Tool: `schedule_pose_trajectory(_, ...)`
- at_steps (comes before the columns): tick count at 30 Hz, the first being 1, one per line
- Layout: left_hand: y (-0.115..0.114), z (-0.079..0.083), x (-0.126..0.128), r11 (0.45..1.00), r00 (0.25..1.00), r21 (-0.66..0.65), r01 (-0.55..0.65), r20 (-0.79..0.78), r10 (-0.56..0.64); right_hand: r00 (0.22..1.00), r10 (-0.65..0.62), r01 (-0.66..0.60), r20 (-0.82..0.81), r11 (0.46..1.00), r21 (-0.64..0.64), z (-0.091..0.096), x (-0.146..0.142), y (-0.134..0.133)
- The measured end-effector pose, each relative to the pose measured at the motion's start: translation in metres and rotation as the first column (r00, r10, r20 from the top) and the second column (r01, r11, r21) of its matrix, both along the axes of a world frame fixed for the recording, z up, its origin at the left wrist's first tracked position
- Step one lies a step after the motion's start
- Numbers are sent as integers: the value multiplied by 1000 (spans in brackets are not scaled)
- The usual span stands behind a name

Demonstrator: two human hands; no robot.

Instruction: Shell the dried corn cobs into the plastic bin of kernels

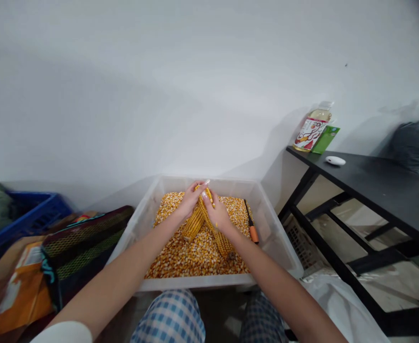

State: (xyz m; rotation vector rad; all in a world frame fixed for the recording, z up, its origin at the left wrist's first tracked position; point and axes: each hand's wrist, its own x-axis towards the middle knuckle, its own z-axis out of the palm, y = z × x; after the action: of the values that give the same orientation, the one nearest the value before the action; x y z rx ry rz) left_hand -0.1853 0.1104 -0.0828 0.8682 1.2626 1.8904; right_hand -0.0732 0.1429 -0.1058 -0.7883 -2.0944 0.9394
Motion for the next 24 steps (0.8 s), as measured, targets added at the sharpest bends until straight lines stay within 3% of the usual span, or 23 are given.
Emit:
schedule_pose_trajectory(4, 0, 3, -2, 995, 987, 13, 104, 126, -105, 1000, -2, 2, -1, 1000, -25, -2, 0, 5)
schedule_pose_trajectory(10, 4, -6, -1, 1000, 998, -4, 5, 69, -4, 998, 10, -11, 54, 1000, 12, -5, 1, 1)
schedule_pose_trajectory(13, 5, -8, -4, 1000, 997, 0, -11, 82, 11, 999, 19, -18, 40, 999, -30, -8, -1, 0)
schedule_pose_trajectory(18, 1, -3, -13, 976, 957, -32, 213, 206, -202, 995, 32, -42, -90, 993, -112, -14, -4, 9)
schedule_pose_trajectory(21, -2, 0, -16, 960, 955, -44, 275, 124, -268, 991, 42, -57, -129, 992, -113, -16, -5, 13)
schedule_pose_trajectory(24, -4, 0, -17, 964, 967, -70, 255, -4, -256, 994, 46, -55, -103, 994, -90, -15, -4, 13)
